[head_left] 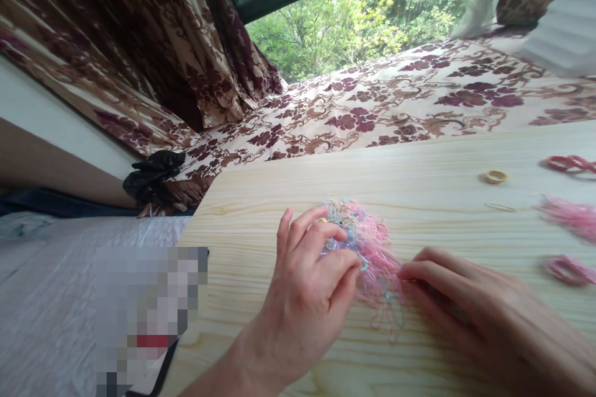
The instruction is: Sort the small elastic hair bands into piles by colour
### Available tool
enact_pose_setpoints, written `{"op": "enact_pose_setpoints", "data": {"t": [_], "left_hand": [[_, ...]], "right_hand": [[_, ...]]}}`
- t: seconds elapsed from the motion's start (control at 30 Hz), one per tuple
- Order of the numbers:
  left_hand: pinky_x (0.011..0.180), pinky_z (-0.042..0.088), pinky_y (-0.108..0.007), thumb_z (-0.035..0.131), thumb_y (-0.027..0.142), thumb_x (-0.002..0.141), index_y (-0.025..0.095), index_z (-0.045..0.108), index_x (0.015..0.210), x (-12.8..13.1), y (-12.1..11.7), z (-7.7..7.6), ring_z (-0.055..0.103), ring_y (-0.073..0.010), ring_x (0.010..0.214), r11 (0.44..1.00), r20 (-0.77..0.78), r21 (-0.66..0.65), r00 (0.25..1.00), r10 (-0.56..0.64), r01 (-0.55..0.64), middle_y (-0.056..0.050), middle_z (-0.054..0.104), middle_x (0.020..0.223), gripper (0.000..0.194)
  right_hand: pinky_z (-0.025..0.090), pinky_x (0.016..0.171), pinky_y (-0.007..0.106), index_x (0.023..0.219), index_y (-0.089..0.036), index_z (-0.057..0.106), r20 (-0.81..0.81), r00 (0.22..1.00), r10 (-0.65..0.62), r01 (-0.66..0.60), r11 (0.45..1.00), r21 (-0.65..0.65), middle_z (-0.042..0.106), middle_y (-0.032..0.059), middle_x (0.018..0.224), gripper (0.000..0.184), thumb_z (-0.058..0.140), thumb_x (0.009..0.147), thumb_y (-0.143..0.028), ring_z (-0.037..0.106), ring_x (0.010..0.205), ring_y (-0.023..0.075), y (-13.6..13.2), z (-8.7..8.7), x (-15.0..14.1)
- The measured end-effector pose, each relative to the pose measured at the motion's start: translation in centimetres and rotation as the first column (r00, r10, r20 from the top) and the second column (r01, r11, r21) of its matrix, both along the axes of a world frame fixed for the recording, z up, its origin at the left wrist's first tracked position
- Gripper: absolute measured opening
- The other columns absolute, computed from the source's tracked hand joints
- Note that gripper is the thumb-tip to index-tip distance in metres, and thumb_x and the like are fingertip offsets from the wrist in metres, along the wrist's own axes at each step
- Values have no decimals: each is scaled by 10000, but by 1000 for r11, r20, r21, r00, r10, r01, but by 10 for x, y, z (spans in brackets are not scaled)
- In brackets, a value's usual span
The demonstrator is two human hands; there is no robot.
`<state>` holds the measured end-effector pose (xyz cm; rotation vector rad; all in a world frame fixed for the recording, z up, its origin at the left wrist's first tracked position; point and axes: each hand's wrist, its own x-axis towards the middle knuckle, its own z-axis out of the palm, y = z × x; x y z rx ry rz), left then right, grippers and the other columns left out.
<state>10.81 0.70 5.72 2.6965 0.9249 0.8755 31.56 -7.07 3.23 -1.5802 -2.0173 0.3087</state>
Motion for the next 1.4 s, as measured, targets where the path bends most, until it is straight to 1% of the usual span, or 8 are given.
{"op": "enact_pose_setpoints", "data": {"t": [0.17,0.33,0.57,0.87,1.03,1.17,1.3,1.4], "left_hand": [[1079,379,-515,604,74,820,214,630,798,3,-1,-2,569,-221,1062,994,87,-102,996,-19,28,-14,637,812,144],[1012,433,-474,600,72,789,213,584,758,7,-4,-3,580,-197,917,974,143,-214,989,-39,70,-2,609,749,145],[1002,430,-458,599,113,841,216,619,806,13,-10,-3,578,-197,958,971,219,-218,974,-51,100,-6,629,769,111],[1032,409,-469,621,114,834,214,637,808,14,-13,-2,584,-204,991,967,235,-228,970,-57,112,-9,642,772,105],[1031,397,-471,597,93,839,207,634,816,12,-8,-2,577,-199,968,972,242,-215,969,-38,92,-4,642,766,122],[1047,375,-485,586,78,840,208,636,851,10,-5,-3,568,-212,1020,978,209,-197,978,-23,65,-6,653,796,139],[1057,358,-500,571,103,866,219,631,860,9,-5,-6,565,-217,1037,985,177,-169,984,-2,32,-3,657,810,131],[1058,356,-506,553,86,868,225,629,867,10,-4,-8,569,-217,1040,990,166,-139,986,-2,26,1,656,805,159]], "right_hand": [[504,486,226,862,-236,702,-123,992,-30,31,1000,4,671,45,754,314,422,970,-328,634,574,136,0,4,-1],[503,480,204,922,-233,713,-209,977,-35,39,999,15,673,46,786,253,508,949,-379,614,561,119,-3,7,-5],[533,523,190,956,-239,722,-277,960,-39,27,999,-47,672,35,785,226,531,947,-360,614,582,110,-5,11,-11],[517,511,174,862,-224,700,-322,947,-22,17,1000,-16,660,30,746,210,512,945,-271,628,601,111,-3,12,-11],[500,494,194,814,-223,684,-305,951,-48,39,999,-36,651,21,713,222,511,940,-280,615,571,113,-2,8,-9],[477,471,199,792,-221,674,-274,960,-55,45,998,-42,633,11,677,230,502,936,-272,597,539,109,-3,8,-7],[447,462,207,766,-218,663,-141,989,-53,54,999,2,629,10,666,265,468,943,-252,585,523,104,-4,21,0],[434,467,215,741,-223,655,6,995,-100,99,994,37,636,11,676,306,439,956,-245,582,527,103,-8,34,13]]}}
